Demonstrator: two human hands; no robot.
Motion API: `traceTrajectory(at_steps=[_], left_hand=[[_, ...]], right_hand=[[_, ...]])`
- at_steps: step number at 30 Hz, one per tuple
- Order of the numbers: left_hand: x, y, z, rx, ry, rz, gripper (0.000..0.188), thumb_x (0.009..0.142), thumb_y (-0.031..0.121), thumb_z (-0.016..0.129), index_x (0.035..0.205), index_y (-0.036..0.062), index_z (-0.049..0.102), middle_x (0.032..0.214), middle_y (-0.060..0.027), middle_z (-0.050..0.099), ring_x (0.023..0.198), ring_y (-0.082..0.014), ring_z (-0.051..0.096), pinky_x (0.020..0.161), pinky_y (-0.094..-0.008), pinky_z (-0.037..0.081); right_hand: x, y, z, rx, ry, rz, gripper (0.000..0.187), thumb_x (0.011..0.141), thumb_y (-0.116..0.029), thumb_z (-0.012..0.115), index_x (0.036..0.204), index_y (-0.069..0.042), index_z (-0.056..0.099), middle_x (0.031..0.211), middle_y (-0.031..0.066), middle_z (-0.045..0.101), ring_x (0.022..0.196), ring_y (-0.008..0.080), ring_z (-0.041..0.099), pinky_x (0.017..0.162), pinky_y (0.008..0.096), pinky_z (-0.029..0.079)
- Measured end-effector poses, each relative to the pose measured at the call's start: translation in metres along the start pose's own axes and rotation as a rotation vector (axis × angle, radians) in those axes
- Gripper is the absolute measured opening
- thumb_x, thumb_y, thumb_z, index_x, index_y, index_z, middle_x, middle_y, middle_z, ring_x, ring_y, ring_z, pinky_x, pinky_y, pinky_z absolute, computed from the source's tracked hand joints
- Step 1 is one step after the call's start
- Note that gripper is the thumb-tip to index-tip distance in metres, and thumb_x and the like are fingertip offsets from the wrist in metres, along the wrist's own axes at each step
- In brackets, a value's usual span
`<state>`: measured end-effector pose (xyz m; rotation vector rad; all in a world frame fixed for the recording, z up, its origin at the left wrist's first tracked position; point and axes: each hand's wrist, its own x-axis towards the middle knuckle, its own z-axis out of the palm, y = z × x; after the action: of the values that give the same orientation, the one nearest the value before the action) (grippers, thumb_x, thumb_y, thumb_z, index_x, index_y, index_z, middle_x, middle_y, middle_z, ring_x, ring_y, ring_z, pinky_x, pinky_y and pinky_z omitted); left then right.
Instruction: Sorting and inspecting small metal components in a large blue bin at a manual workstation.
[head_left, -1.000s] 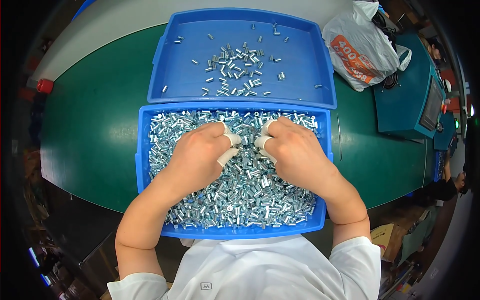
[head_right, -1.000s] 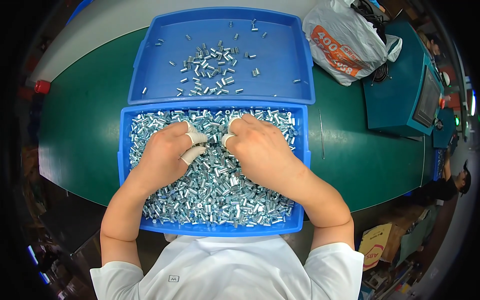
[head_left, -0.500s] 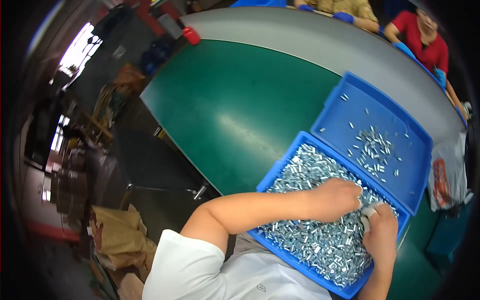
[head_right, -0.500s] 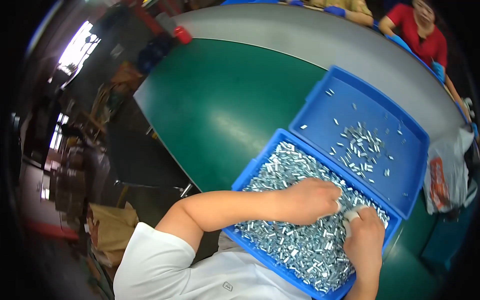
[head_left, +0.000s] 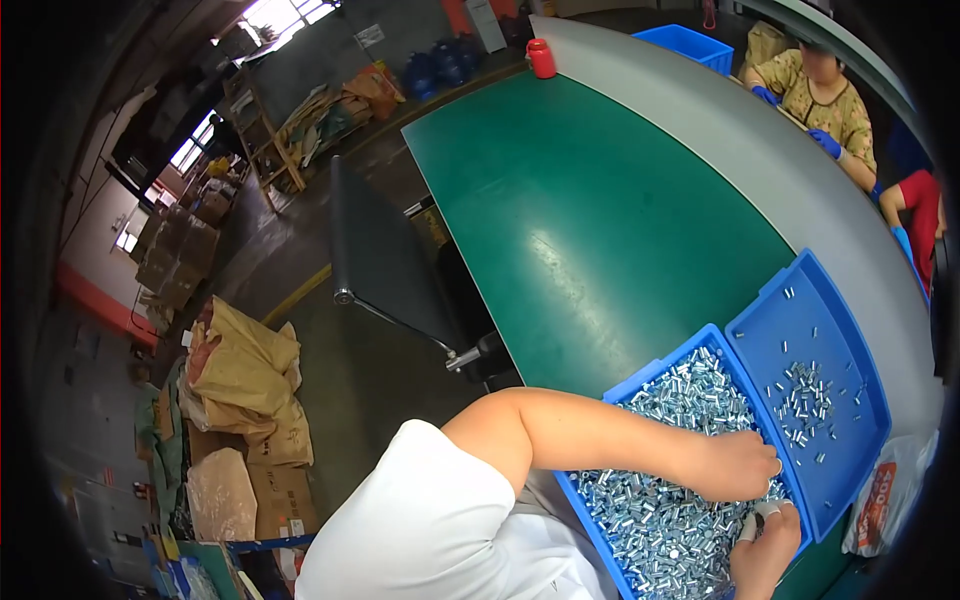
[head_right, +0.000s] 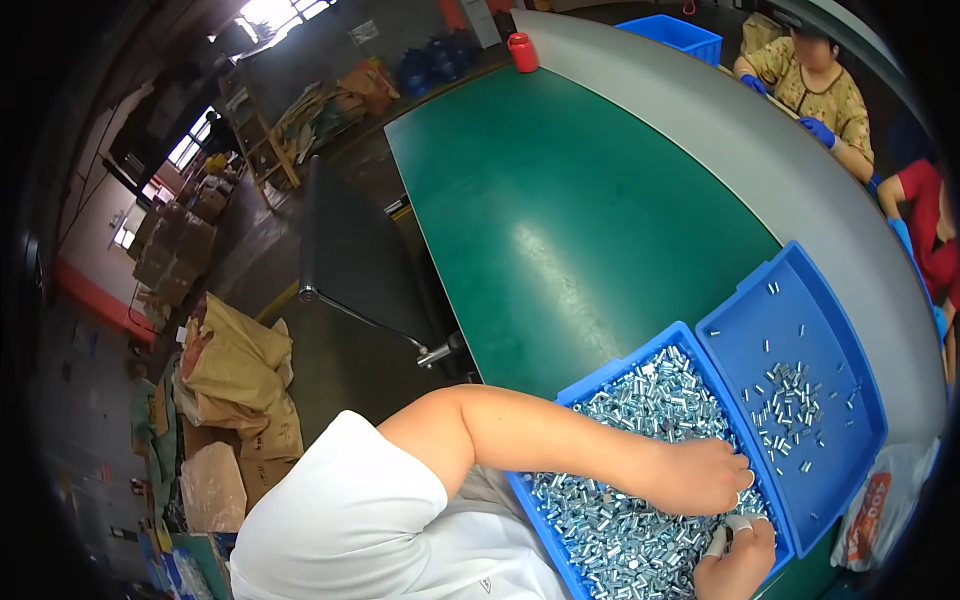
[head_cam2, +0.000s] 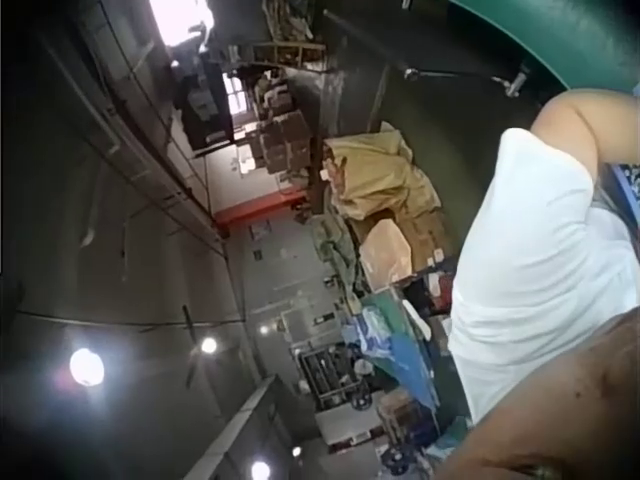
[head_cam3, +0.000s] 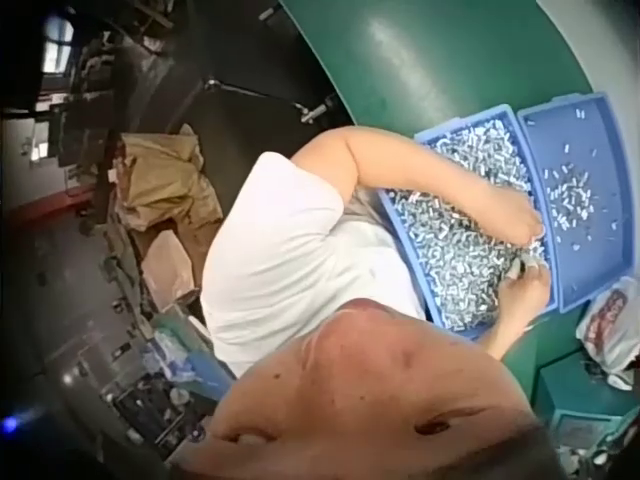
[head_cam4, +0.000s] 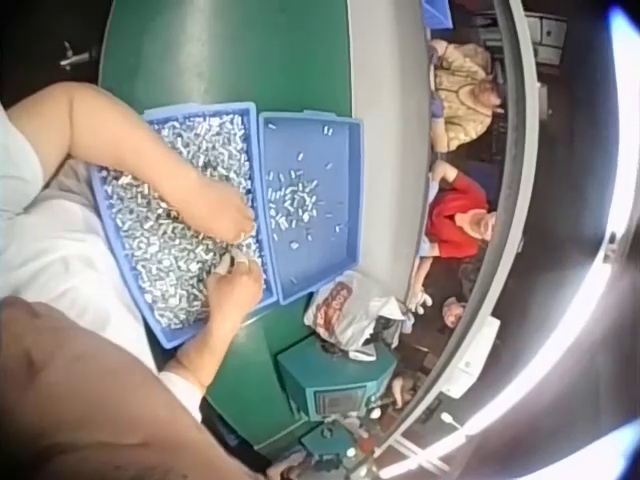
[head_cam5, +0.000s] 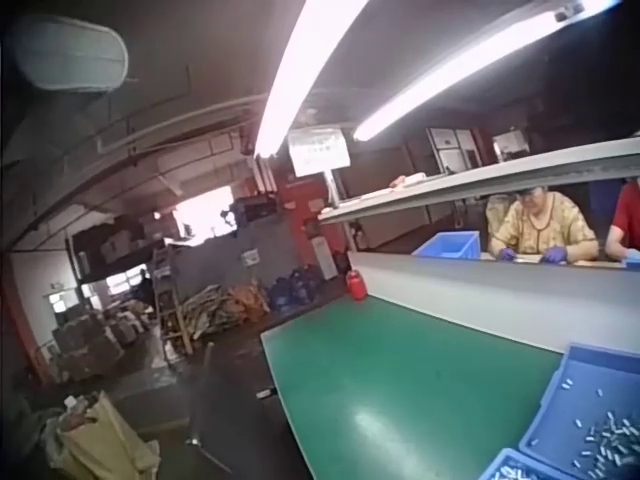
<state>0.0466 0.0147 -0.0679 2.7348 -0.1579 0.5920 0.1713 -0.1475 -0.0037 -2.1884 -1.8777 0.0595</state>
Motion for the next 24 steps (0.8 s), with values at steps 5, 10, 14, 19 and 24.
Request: traceTrajectory(at_steps=[5,10,14,19,24], left_hand=[[0.007,0.000,-0.006,-0.241,-0.027,-0.068,0.007,0.076,0.011,0.071,0.080,0.0053,0.069,0.092,-0.0116,0.061,0.092,-0.0318,0.061,0.072,-0.0441,0.050],[0.010,0.012,-0.026,-0.854,0.131,-0.154,0.008,0.089,0.007,0.069,0.094,0.0058,0.062,0.095,-0.0128,0.057,0.094,-0.0359,0.059,0.077,-0.0461,0.048],[-0.004,0.017,-0.049,-0.814,0.090,-0.300,0.011,0.092,0.004,0.067,0.103,0.0053,0.065,0.098,-0.0127,0.060,0.091,-0.0325,0.060,0.078,-0.0430,0.049],[0.008,0.020,-0.044,-0.885,0.014,-0.436,0.017,0.091,0.000,0.070,0.107,0.0023,0.066,0.099,-0.0116,0.062,0.090,-0.0242,0.067,0.079,-0.0341,0.057],[0.008,0.026,-0.043,-0.928,0.087,-0.475,0.020,0.088,-0.007,0.072,0.106,-0.0005,0.068,0.104,-0.0110,0.064,0.091,-0.0204,0.071,0.078,-0.0294,0.060]], right_hand=[[-0.013,0.010,0.005,0.277,0.070,0.163,0.013,0.090,-0.017,0.068,0.089,-0.004,0.069,0.092,0.0128,0.069,0.083,0.0287,0.067,0.086,0.0487,0.050],[-0.022,0.025,0.003,0.880,0.177,0.244,0.010,0.089,0.000,0.070,0.099,0.001,0.069,0.091,0.0097,0.071,0.078,0.0165,0.069,0.068,0.0304,0.054],[-0.003,0.006,0.011,1.280,0.057,0.352,0.015,0.094,-0.002,0.070,0.108,0.002,0.068,0.098,0.0095,0.073,0.089,0.0166,0.072,0.080,0.0313,0.059],[-0.009,0.014,0.008,1.459,0.042,0.321,0.020,0.096,0.002,0.066,0.116,0.002,0.063,0.105,0.0112,0.071,0.094,0.0170,0.072,0.083,0.0305,0.060],[-0.008,0.015,0.008,1.440,0.023,0.349,0.015,0.096,-0.003,0.069,0.111,0.000,0.068,0.096,0.0080,0.074,0.090,0.0129,0.072,0.080,0.0282,0.058]])
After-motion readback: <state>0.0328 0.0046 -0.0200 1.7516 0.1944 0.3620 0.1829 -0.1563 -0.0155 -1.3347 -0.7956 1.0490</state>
